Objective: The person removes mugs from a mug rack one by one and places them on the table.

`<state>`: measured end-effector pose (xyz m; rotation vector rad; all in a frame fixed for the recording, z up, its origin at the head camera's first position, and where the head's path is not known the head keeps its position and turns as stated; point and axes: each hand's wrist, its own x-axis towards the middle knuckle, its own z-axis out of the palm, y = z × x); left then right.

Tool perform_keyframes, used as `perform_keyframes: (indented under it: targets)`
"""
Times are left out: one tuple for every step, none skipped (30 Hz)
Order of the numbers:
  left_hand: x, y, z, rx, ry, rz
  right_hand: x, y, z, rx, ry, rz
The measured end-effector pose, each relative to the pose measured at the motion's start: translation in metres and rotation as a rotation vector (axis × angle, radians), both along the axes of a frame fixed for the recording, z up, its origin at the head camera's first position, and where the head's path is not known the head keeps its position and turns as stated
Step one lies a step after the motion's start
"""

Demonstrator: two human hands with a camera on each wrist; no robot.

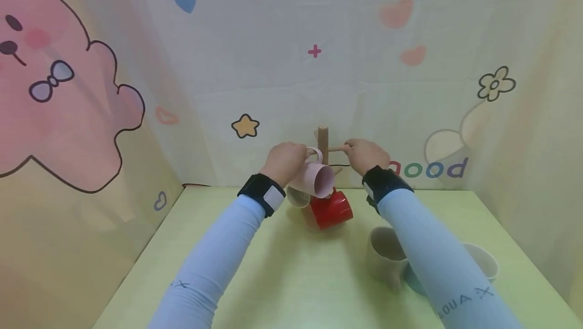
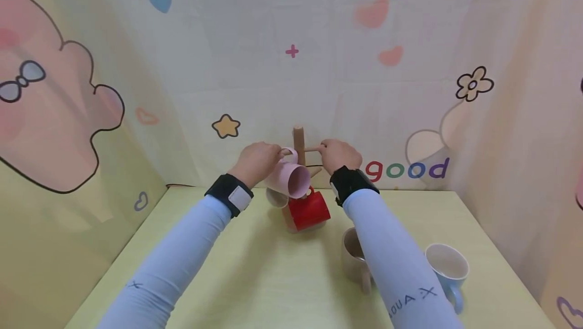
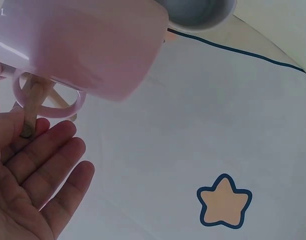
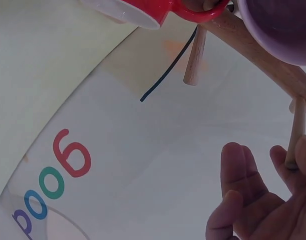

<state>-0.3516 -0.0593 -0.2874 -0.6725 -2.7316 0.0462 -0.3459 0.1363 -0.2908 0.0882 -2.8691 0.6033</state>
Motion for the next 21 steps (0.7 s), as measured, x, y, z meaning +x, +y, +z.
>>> perform_keyframes:
  targets:
    - [0.0000,0.0004,0.0001,0.002,0.000,-0.001,-0.0019,0.0010,-0.0003,-0.004,-0.004,0.004]
    - [-0.0002,0.0009,0.0000,0.005,0.000,-0.002,-0.0038,0.0021,-0.0007,-0.004,-0.008,0.008]
    - [-0.0007,0.0013,-0.0003,0.007,-0.002,-0.002,-0.0053,0.0031,-0.0007,-0.006,-0.014,0.011]
    - [-0.0007,0.0019,-0.0006,0.014,-0.008,-0.002,-0.0065,0.0038,-0.0003,-0.009,-0.020,0.016]
    - [-0.0007,0.0026,-0.0010,0.014,-0.010,0.001,-0.0067,0.0042,0.0007,-0.010,-0.027,0.021]
    - [-0.0007,0.0032,-0.0013,0.014,-0.013,0.003,-0.0066,0.0046,0.0017,-0.011,-0.033,0.026]
    - [-0.0005,0.0035,-0.0015,0.012,-0.016,0.004,-0.0066,0.0046,0.0028,-0.014,-0.038,0.028]
    - [-0.0001,0.0039,-0.0015,0.010,-0.019,0.007,-0.0061,0.0041,0.0041,-0.016,-0.044,0.031]
    - [0.0005,0.0042,-0.0013,0.011,-0.024,0.010,-0.0053,0.0036,0.0056,-0.020,-0.049,0.034]
    - [0.0015,0.0047,-0.0011,0.011,-0.028,0.011,-0.0044,0.0034,0.0067,-0.019,-0.050,0.035]
    - [0.0022,0.0051,-0.0008,0.010,-0.030,0.012,-0.0039,0.0034,0.0074,-0.022,-0.052,0.036]
    - [0.0029,0.0053,-0.0004,0.014,-0.032,0.011,-0.0035,0.0033,0.0078,-0.025,-0.052,0.036]
    - [0.0038,0.0054,0.0000,0.019,-0.034,0.011,-0.0035,0.0034,0.0079,-0.027,-0.052,0.036]
    - [0.0046,0.0055,0.0003,0.024,-0.035,0.011,-0.0036,0.0034,0.0079,-0.030,-0.051,0.036]
    - [0.0051,0.0055,0.0004,0.028,-0.035,0.012,-0.0036,0.0034,0.0079,-0.032,-0.049,0.036]
    - [0.0055,0.0054,0.0004,0.033,-0.033,0.011,-0.0039,0.0035,0.0075,-0.035,-0.047,0.035]
    - [0.0058,0.0053,0.0003,0.036,-0.030,0.012,-0.0039,0.0032,0.0072,-0.041,-0.044,0.033]
    - [0.0059,0.0051,0.0001,0.039,-0.030,0.012,-0.0040,0.0029,0.0067,-0.045,-0.040,0.030]
    - [0.0058,0.0050,-0.0003,0.043,-0.030,0.014,-0.0044,0.0028,0.0058,-0.052,-0.037,0.027]
    - [0.0056,0.0049,-0.0009,0.046,-0.028,0.014,-0.0047,0.0024,0.0050,-0.058,-0.035,0.025]
    - [0.0053,0.0048,-0.0015,0.050,-0.029,0.015,-0.0050,0.0022,0.0038,-0.066,-0.033,0.021]
